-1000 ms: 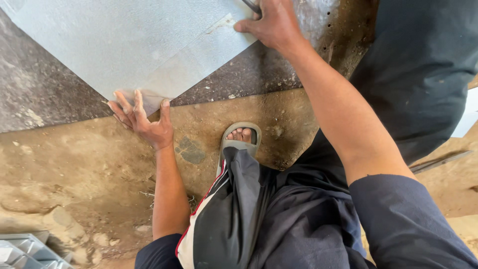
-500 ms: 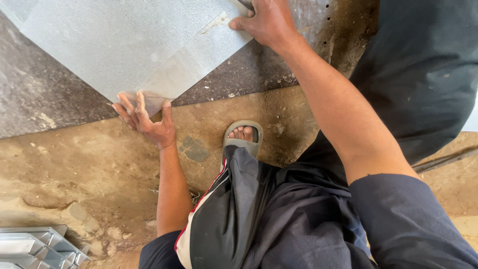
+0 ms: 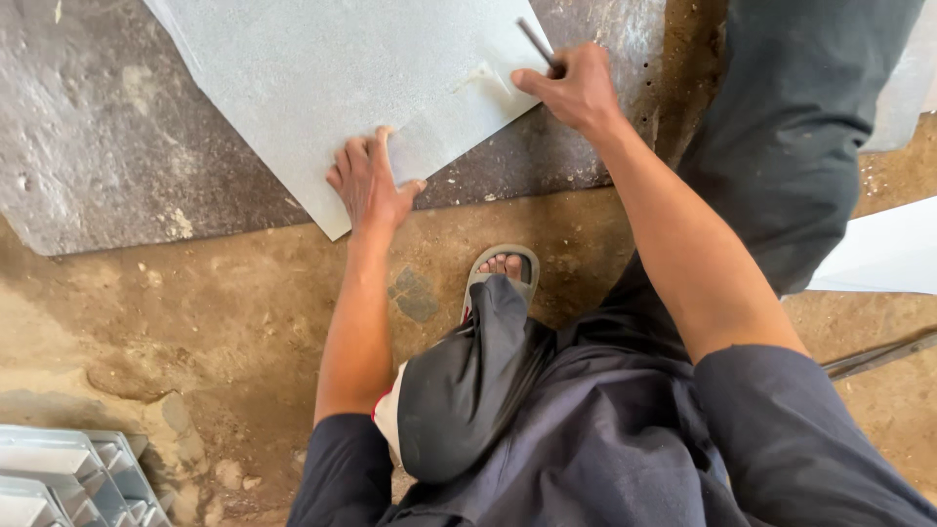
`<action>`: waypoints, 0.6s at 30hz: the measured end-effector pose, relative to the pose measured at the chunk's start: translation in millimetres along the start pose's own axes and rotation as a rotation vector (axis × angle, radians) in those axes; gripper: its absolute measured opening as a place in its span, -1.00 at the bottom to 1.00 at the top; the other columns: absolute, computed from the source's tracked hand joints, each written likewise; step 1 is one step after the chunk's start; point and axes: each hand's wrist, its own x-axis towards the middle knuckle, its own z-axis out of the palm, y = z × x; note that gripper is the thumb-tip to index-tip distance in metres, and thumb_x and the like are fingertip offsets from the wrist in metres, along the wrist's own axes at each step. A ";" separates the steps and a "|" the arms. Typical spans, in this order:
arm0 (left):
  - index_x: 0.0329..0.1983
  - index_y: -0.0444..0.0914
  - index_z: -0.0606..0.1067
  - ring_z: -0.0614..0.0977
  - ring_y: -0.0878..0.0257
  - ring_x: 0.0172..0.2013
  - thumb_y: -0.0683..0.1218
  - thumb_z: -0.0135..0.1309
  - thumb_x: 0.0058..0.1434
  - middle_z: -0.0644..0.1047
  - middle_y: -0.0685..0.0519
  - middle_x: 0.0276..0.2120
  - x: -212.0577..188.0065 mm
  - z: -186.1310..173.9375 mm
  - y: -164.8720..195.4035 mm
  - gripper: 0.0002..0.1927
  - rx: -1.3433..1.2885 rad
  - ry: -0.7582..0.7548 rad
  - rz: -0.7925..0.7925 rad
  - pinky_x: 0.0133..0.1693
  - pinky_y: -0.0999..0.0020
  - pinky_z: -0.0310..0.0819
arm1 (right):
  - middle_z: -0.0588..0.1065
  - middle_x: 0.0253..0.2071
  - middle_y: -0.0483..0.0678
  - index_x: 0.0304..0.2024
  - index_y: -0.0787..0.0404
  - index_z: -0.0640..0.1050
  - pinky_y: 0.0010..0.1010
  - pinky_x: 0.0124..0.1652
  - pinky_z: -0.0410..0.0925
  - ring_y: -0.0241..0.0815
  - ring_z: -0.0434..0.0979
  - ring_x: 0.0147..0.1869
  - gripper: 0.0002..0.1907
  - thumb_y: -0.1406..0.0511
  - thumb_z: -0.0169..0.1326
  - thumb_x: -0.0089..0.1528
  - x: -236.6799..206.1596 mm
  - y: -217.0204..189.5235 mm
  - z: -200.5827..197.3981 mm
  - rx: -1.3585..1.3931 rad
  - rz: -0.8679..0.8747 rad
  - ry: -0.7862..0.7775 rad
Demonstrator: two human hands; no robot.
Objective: The person marks a white sheet with a pen, then uses tin snips to cut the sheet into smaller rectangular pieces. The cut pieces are stacked on the work surface.
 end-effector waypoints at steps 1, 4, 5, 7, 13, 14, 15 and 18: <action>0.24 -0.16 0.40 0.35 -0.02 0.06 0.04 0.52 -0.23 0.37 -0.07 -0.01 0.5 -3.1 -1.5 -0.08 -0.026 -0.011 -0.022 0.09 -0.11 0.13 | 0.43 -0.62 -0.10 -0.56 0.21 0.52 -0.30 -0.64 0.25 -0.25 0.38 -0.62 -0.47 -0.05 0.37 0.17 -12.4 1.4 -0.3 0.015 0.054 0.039; -0.02 -0.17 0.52 0.49 0.05 -0.04 0.11 0.32 0.14 0.47 -0.01 -0.11 -3.0 -14.2 -12.0 -0.57 -0.071 -0.088 -0.058 0.11 -0.02 0.27 | 0.38 -0.59 -0.10 -0.59 0.24 0.45 -0.33 -0.64 0.22 -0.36 0.31 -0.58 -0.43 -0.01 0.31 0.28 -44.8 3.3 -3.9 0.081 0.134 0.136; -0.13 -0.16 0.57 0.54 0.09 -0.07 0.14 0.23 0.34 0.51 0.01 -0.14 -3.8 -19.3 -19.4 -0.70 -0.082 -0.128 -0.062 0.13 0.02 0.34 | 0.38 -0.59 -0.07 -0.60 0.29 0.45 -0.31 -0.60 0.16 -0.42 0.28 -0.53 -0.42 0.06 0.19 0.38 -55.0 3.6 -1.6 0.110 0.118 0.148; -0.12 -0.18 0.58 0.67 0.10 -0.15 0.16 0.02 0.46 0.62 0.01 -0.17 -24.8 -19.7 -49.4 -0.66 -0.450 0.295 0.116 -0.03 0.11 0.55 | 0.47 -0.56 0.01 -0.53 0.23 0.49 -0.34 -0.62 0.18 -0.28 0.30 -0.65 -0.49 0.07 -0.01 0.43 -73.3 7.4 3.5 0.235 0.419 0.028; 0.09 -0.19 0.34 0.69 0.02 -0.04 0.06 -0.01 0.36 0.48 -0.09 0.00 -130.1 -8.9 -150.5 -0.66 -0.703 0.590 -0.960 -0.06 0.02 0.67 | 0.58 -0.19 0.14 -0.11 0.49 0.52 -0.35 -0.38 0.54 -0.14 0.62 -0.27 -0.56 0.15 -0.06 0.43 -80.5 13.9 31.7 0.831 0.437 0.102; 0.11 -0.17 0.37 0.63 -0.03 0.00 0.05 0.05 0.36 0.50 -0.09 0.02 -133.3 -7.5 -155.9 -0.66 -0.528 0.526 -0.999 0.00 -0.05 0.56 | 0.55 -0.11 0.15 -0.07 0.47 0.43 -0.33 -0.28 0.54 -0.13 0.62 -0.17 -0.60 0.17 -0.05 0.42 -73.7 6.3 34.0 0.899 0.438 0.155; 0.13 -0.14 0.40 0.58 -0.08 0.04 0.04 0.12 0.37 0.52 -0.09 0.03 -140.8 -6.7 -161.8 -0.66 -0.351 0.461 -1.040 0.07 -0.12 0.46 | 0.53 -0.03 0.15 -0.03 0.44 0.34 -0.31 -0.18 0.55 -0.11 0.61 -0.06 -0.62 0.18 -0.05 0.41 -68.7 1.9 41.3 0.965 0.439 0.200; 0.21 -0.21 0.40 0.48 -0.17 0.09 -0.05 0.25 0.24 0.48 -0.17 0.07 -146.8 -12.8 -153.4 -0.50 -0.122 0.583 -0.936 0.05 -0.22 0.27 | 0.45 0.11 0.11 0.02 0.20 0.15 -0.22 -0.05 0.57 -0.13 0.55 0.09 -0.69 0.23 -0.05 0.39 -58.8 -17.9 48.5 1.188 0.519 0.285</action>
